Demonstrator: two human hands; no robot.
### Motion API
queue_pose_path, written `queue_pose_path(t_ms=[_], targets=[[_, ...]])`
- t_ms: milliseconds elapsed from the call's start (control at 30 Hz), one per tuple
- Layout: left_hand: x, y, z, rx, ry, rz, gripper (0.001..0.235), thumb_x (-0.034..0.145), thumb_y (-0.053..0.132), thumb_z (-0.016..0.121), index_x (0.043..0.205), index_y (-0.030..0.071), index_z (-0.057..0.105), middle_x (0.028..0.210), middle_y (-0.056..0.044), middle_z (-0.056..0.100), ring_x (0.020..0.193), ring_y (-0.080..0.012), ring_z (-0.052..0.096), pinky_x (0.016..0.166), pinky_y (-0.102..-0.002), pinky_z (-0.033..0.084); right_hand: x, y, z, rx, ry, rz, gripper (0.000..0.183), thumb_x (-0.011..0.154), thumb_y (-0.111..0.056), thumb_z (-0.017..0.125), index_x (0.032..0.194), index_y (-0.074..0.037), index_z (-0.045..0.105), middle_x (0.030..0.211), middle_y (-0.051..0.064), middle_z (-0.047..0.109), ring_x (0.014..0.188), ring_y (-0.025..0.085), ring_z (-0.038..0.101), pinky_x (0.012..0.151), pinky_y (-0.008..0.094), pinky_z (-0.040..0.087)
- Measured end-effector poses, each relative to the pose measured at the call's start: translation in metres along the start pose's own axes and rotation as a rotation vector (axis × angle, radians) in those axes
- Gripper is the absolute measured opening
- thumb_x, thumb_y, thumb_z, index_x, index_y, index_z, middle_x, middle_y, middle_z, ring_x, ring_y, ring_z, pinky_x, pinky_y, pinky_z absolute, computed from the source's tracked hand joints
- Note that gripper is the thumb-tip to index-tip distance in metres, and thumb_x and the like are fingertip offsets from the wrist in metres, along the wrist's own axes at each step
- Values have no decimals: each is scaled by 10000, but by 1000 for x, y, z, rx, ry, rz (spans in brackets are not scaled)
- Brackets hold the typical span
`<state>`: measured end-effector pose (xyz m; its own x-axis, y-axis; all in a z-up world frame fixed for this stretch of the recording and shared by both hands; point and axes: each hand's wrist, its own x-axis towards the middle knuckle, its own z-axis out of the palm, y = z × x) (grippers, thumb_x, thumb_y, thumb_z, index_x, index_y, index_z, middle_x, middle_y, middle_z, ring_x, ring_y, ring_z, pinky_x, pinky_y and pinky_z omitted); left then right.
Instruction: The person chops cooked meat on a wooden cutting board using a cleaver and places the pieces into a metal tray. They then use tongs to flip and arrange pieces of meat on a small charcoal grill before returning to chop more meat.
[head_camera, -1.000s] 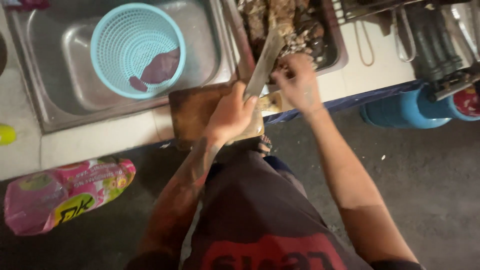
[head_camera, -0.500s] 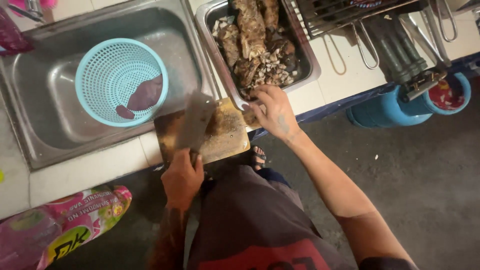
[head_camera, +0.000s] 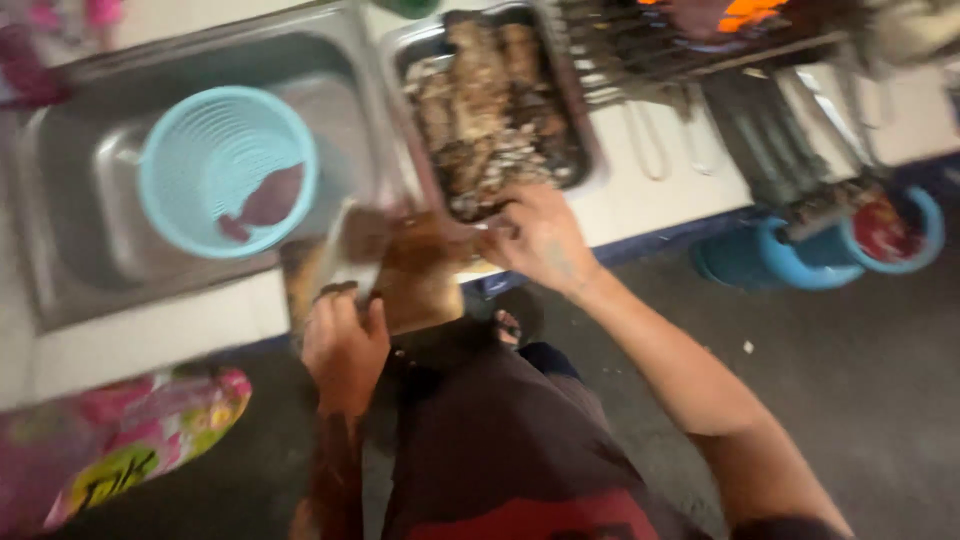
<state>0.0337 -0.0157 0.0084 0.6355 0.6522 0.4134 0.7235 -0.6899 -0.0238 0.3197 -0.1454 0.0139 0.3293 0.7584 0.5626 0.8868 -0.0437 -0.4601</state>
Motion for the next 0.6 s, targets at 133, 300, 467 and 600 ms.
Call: queue_pose_path(t_ms=[133, 300, 467, 600], targets=[[24, 46, -24, -210, 29, 111, 290, 1047, 429, 566, 1140, 181, 683, 1024, 10, 621, 862, -191, 687, 695, -301, 573, 11, -10, -8, 102, 50, 131, 100, 836, -86, 796, 910, -94, 728, 1126, 141, 710, 1056, 401, 677, 908, 495, 533], [38, 93, -22, -457, -18, 257, 270, 1004, 455, 571, 1058, 218, 689, 994, 7, 623, 889, -215, 681, 722, -323, 555, 0, -17, -22, 133, 178, 258, 295, 834, -68, 770, 1122, -116, 727, 1162, 98, 723, 1114, 355, 694, 980, 484, 546], [49, 117, -17, -669, -110, 389, 190, 973, 382, 635, 1035, 207, 678, 901, 46, 610, 783, -173, 689, 660, -297, 557, -29, -9, -90, -25, 316, 393, 167, 899, -81, 729, 1065, -71, 719, 1081, 127, 738, 1046, 373, 702, 928, 481, 549], [50, 144, -9, -795, -64, 444, 192, 917, 338, 719, 1044, 195, 701, 851, 32, 635, 738, -175, 696, 650, -311, 557, -72, 45, -171, -288, 488, 535, 260, 893, 28, 744, 1149, -6, 722, 1036, 199, 696, 994, 414, 685, 888, 454, 530]])
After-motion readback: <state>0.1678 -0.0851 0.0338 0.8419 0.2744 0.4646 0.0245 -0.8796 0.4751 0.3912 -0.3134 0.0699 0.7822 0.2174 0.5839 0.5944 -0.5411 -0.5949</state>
